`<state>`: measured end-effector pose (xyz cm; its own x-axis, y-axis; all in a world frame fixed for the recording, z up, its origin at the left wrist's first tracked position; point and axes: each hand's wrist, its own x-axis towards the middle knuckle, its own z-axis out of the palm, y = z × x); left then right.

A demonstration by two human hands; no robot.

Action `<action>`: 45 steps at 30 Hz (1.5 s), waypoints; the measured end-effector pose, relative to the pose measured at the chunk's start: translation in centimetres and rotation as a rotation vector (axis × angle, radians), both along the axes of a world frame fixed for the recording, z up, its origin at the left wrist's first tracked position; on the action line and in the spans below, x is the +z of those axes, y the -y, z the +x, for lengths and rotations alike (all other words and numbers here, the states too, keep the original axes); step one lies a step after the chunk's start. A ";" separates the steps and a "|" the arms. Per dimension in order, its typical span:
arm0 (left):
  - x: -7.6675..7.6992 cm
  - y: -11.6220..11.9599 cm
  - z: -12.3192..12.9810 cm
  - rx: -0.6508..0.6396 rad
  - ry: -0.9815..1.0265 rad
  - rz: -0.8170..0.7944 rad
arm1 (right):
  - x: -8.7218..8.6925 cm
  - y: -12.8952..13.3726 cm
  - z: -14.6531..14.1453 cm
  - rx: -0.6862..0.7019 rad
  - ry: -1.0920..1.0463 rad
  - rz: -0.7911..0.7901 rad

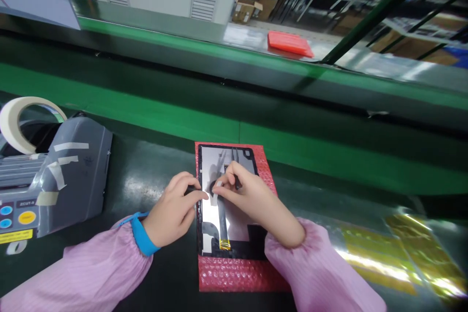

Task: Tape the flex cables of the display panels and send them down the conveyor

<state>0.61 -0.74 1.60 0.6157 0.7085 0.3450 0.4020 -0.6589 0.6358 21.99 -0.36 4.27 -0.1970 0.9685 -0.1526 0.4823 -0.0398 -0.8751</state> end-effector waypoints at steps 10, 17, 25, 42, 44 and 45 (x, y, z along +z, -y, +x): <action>0.1 0.6 0.4 -0.063 -0.198 0.104 | -1.0 -0.4 -0.2 -0.030 0.016 -0.013; 0.1 0.5 0.4 -0.069 -0.209 0.096 | -1.4 -1.4 -0.6 -0.109 -0.041 0.086; 0.2 1.0 -0.3 -0.038 -0.106 -0.014 | -2.8 -3.0 -0.7 -0.397 0.015 0.305; 0.1 12.9 -7.5 0.204 -0.212 -0.116 | -0.5 -1.5 6.5 -0.566 0.345 0.038; -0.1 12.7 -4.8 0.114 -0.286 -0.061 | -0.9 -1.3 5.8 -0.534 0.336 0.025; -0.2 12.6 -3.9 0.090 -0.315 -0.042 | -1.2 -1.4 5.4 -0.517 0.321 0.025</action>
<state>-3.27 -13.30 1.45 0.6222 0.7741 0.1170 0.6385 -0.5882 0.4964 27.36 0.99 3.09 0.3515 0.9306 -0.1025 0.6457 -0.3203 -0.6931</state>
